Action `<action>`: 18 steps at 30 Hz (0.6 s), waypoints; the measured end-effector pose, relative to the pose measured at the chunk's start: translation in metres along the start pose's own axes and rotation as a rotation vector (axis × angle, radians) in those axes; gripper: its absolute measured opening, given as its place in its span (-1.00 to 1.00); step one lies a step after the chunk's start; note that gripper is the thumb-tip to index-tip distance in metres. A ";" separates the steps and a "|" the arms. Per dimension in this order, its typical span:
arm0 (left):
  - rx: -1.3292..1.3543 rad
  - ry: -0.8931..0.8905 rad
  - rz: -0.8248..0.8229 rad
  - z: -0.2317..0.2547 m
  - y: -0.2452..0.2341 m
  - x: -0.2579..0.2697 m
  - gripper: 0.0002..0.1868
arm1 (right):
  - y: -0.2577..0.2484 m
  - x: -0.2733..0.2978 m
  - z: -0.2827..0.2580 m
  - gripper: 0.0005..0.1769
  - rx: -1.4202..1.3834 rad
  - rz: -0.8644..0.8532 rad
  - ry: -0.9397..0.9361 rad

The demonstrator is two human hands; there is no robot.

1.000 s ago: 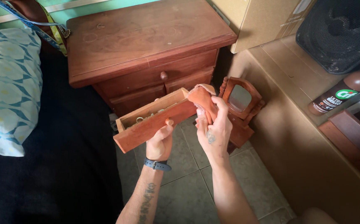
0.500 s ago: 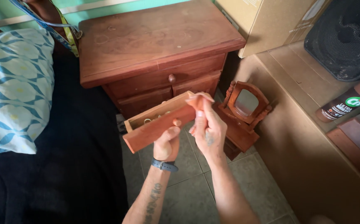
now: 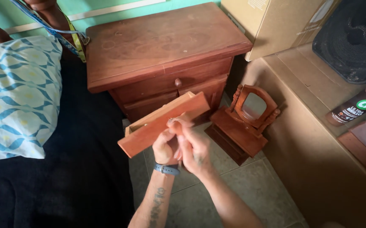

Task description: Cleaning a wooden jewelry box and its miniature vanity set using a cloth.

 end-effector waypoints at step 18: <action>-0.451 0.339 0.552 0.025 0.078 -0.029 -0.54 | -0.038 0.053 0.102 -0.59 -0.068 0.197 0.655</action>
Point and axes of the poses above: each hand's wrist, its own x-axis away from the middle knuckle, its own y-axis out of the palm, z = x × y, the point moved 10 cm from there along -x, towards the middle knuckle, and after that the axes turned 10 degrees about -y, right-handed, at the moved point
